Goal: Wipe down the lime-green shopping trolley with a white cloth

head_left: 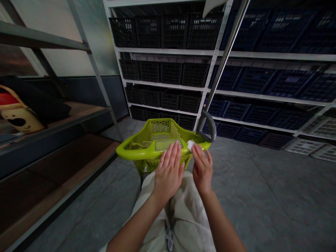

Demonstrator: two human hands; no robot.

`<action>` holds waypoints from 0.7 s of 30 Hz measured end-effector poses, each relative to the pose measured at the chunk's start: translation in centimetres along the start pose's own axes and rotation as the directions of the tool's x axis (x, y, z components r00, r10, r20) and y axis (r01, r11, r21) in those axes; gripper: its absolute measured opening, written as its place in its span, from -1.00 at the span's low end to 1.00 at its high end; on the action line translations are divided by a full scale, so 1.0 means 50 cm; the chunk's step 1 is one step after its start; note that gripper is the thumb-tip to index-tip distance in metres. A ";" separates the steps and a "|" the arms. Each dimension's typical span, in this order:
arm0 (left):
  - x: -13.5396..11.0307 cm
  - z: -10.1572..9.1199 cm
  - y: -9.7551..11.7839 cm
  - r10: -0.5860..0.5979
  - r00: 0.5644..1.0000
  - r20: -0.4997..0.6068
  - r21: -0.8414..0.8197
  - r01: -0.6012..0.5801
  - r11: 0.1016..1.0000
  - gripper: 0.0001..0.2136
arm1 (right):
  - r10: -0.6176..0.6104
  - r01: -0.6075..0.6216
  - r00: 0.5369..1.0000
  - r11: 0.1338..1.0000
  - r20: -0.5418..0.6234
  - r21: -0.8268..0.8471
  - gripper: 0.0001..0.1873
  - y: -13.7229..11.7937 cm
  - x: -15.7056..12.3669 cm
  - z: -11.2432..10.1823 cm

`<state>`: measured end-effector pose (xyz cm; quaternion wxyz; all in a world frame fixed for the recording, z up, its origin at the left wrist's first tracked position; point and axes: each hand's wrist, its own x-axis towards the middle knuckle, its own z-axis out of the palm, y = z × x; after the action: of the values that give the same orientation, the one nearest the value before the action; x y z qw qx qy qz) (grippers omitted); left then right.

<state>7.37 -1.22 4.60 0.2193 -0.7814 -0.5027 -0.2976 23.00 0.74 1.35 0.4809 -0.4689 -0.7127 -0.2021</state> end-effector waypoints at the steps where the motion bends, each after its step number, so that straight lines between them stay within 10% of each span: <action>1: 0.000 0.000 0.000 0.003 1.000 0.003 0.001 -0.003 1.000 -0.35 | 0.043 -0.044 0.998 0.999 -0.052 -0.022 -0.27 0.014 0.000 0.002; 5: 0.002 0.003 0.003 0.009 1.000 0.004 0.001 -0.009 1.000 -0.36 | 0.199 -0.214 0.954 0.976 -0.226 -0.044 -0.32 0.019 0.000 0.017; 11: 0.001 0.005 0.003 -0.007 1.000 -0.001 -0.011 0.007 1.000 -0.36 | -0.002 0.002 1.000 1.000 0.002 -0.005 -0.27 -0.014 -0.003 0.014; 17: 0.002 0.004 0.003 0.003 1.000 0.006 -0.013 -0.003 1.000 -0.36 | 0.194 -0.220 0.949 0.972 -0.250 -0.079 -0.33 0.041 0.001 0.016; 21: 0.003 0.005 0.005 -0.003 1.000 0.004 -0.013 0.003 1.000 -0.35 | 0.069 -0.070 0.994 0.998 -0.084 -0.005 -0.27 -0.004 -0.002 0.012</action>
<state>7.69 -1.07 4.50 0.2130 -0.7827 -0.5022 -0.2995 22.55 1.04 1.04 0.5151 -0.4866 -0.6744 -0.2077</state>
